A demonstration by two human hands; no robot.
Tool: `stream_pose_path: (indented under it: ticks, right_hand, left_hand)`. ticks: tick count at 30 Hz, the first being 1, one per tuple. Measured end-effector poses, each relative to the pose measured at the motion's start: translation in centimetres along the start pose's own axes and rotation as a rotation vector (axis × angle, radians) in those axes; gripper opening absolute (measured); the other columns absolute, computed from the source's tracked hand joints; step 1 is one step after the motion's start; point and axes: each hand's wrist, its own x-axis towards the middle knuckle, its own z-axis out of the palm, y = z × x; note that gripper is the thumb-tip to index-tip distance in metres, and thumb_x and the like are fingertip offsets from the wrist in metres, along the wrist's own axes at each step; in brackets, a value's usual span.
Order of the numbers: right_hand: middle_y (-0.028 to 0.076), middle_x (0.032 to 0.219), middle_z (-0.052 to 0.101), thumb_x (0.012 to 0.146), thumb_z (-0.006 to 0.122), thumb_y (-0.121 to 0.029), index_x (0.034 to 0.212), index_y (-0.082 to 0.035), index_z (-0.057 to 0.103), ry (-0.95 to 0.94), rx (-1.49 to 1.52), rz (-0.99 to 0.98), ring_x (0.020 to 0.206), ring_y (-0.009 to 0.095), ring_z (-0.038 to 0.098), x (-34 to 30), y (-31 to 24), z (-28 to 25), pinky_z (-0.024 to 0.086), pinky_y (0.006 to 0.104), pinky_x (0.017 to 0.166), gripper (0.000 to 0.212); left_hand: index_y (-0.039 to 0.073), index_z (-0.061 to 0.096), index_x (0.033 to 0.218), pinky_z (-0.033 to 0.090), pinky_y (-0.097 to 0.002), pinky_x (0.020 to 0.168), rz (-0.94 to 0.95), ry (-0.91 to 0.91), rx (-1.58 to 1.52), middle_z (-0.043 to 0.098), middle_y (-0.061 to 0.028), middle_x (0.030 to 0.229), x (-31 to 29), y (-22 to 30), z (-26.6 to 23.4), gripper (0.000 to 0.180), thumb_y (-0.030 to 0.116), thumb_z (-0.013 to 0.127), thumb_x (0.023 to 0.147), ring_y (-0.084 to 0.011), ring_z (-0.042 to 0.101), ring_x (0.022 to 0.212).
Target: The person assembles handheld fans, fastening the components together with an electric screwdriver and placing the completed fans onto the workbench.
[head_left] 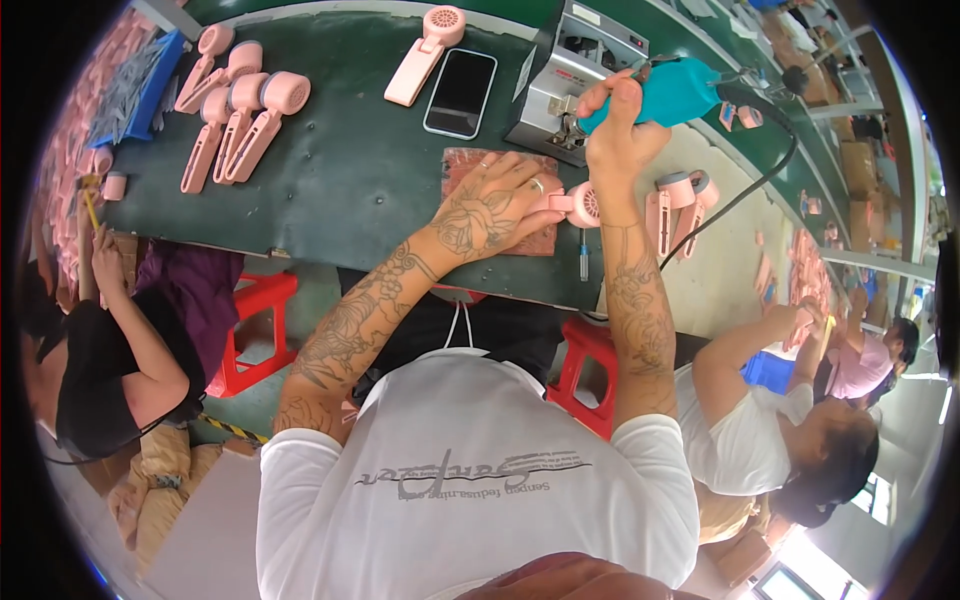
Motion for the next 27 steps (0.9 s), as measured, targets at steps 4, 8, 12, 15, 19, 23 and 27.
stream_pose_path:
  ticks: [4,8,12,15,19,23,27]
  right_hand:
    - [0.006,0.071,0.059,0.105,0.063,-0.040,0.100,0.001,0.059,-0.040,-0.028,0.053,0.061,0.016,0.059,-0.4,-1.5,0.1,0.048,0.0301,0.056,0.041]
    - [0.005,0.070,0.060,0.105,0.064,-0.037,0.102,0.002,0.062,0.023,0.012,0.300,0.060,0.014,0.058,-2.2,-4.3,-0.5,0.046,0.0280,0.055,0.040]
    - [0.004,0.071,0.062,0.103,0.068,-0.033,0.104,0.002,0.064,0.039,0.101,0.308,0.061,0.011,0.059,-3.2,-5.5,-1.2,0.044,0.0259,0.054,0.035]
    - [0.005,0.072,0.062,0.103,0.068,-0.032,0.104,0.003,0.064,0.014,0.124,0.295,0.062,0.012,0.059,-3.6,-5.1,-1.3,0.045,0.0262,0.054,0.035]
    - [0.005,0.072,0.062,0.103,0.067,-0.030,0.101,0.003,0.063,0.024,0.136,0.323,0.062,0.012,0.059,-4.2,-4.5,-1.3,0.046,0.0263,0.055,0.033]
    - [0.008,0.073,0.057,0.105,0.064,-0.035,0.103,0.003,0.056,-0.028,0.063,0.305,0.062,0.019,0.057,-4.8,-3.5,-1.5,0.050,0.0331,0.058,0.039]
    - [0.009,0.073,0.056,0.106,0.063,-0.033,0.099,0.002,0.054,-0.034,0.054,0.289,0.061,0.019,0.056,-5.0,-3.1,-1.6,0.049,0.0334,0.058,0.037]
  left_hand:
    - [0.005,0.071,0.112,0.048,-0.0486,0.102,-0.030,0.030,-0.016,0.066,-0.0136,0.120,0.0,0.1,-0.3,0.041,0.042,0.068,0.095,-0.0342,0.060,0.113]
    - [0.006,0.070,0.116,0.048,-0.0504,0.103,-0.071,-0.034,-0.071,0.066,-0.0153,0.121,0.1,0.0,-0.5,0.043,0.043,0.068,0.096,-0.0382,0.061,0.115]
    - [0.008,0.070,0.122,0.048,-0.0502,0.103,-0.056,-0.017,-0.023,0.065,-0.0156,0.118,0.0,-0.3,-0.1,0.045,0.043,0.071,0.094,-0.0398,0.059,0.117]
    - [0.009,0.070,0.124,0.046,-0.0512,0.109,-0.096,-0.053,-0.022,0.066,-0.0162,0.126,-0.1,-0.3,0.0,0.047,0.046,0.068,0.096,-0.0425,0.059,0.126]
    - [0.001,0.070,0.114,0.047,-0.0511,0.105,-0.051,0.017,-0.007,0.066,-0.0183,0.118,-0.1,0.0,0.0,0.047,0.044,0.071,0.094,-0.0420,0.060,0.119]
    - [-0.001,0.070,0.112,0.048,-0.0506,0.102,-0.050,0.022,-0.047,0.067,-0.0187,0.115,0.1,-0.1,-0.2,0.048,0.044,0.071,0.094,-0.0410,0.061,0.114]
    - [-0.003,0.070,0.108,0.048,-0.0488,0.097,-0.032,0.000,-0.009,0.066,-0.0187,0.113,0.5,0.2,-0.6,0.047,0.042,0.071,0.093,-0.0385,0.061,0.109]
